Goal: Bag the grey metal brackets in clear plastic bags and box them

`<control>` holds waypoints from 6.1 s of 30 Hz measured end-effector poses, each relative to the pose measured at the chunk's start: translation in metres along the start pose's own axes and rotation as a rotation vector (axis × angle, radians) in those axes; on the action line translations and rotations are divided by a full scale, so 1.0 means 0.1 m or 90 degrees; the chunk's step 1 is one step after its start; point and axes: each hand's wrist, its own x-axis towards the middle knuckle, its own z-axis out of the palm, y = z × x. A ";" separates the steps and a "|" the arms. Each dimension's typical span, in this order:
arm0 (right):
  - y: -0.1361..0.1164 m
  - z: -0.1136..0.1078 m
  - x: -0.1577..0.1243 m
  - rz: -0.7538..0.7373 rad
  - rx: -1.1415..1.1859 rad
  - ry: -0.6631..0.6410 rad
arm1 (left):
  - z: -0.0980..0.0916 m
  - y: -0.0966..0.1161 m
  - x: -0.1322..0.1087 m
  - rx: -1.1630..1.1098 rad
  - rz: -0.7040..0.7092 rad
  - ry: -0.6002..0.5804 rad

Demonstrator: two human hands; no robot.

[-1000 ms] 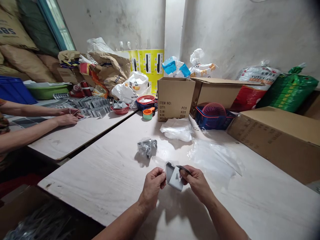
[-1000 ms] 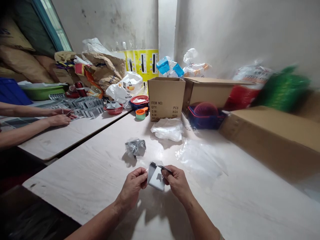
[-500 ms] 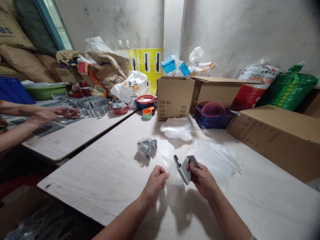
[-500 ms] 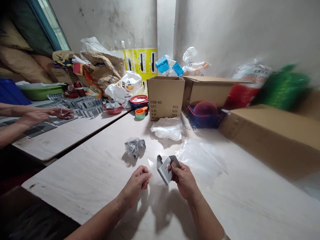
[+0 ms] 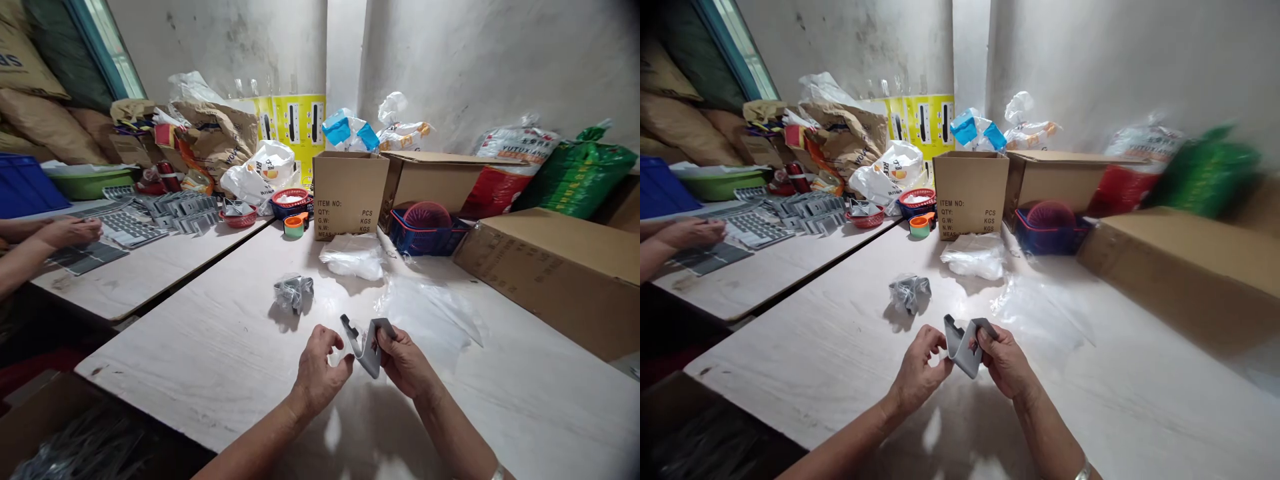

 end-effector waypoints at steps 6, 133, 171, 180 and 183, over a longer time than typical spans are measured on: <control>0.00 0.03 -0.02 0.000 0.048 -0.055 | 0.06 0.02 0.03 -0.012 -0.029 0.001; -0.33 -0.10 -0.12 -0.102 -0.530 -0.087 | -0.01 -0.19 0.03 -0.506 -0.244 -0.083; -0.25 0.04 -0.13 -0.369 -0.750 -0.106 | -0.01 -0.30 0.00 -0.198 -0.094 -0.049; -0.28 -0.02 -0.13 -0.458 -0.585 -0.127 | -0.15 -0.28 0.23 -0.221 -0.117 0.005; -0.32 0.02 -0.18 -0.440 -0.569 -0.149 | -0.14 -0.25 0.32 -0.272 -0.196 -0.078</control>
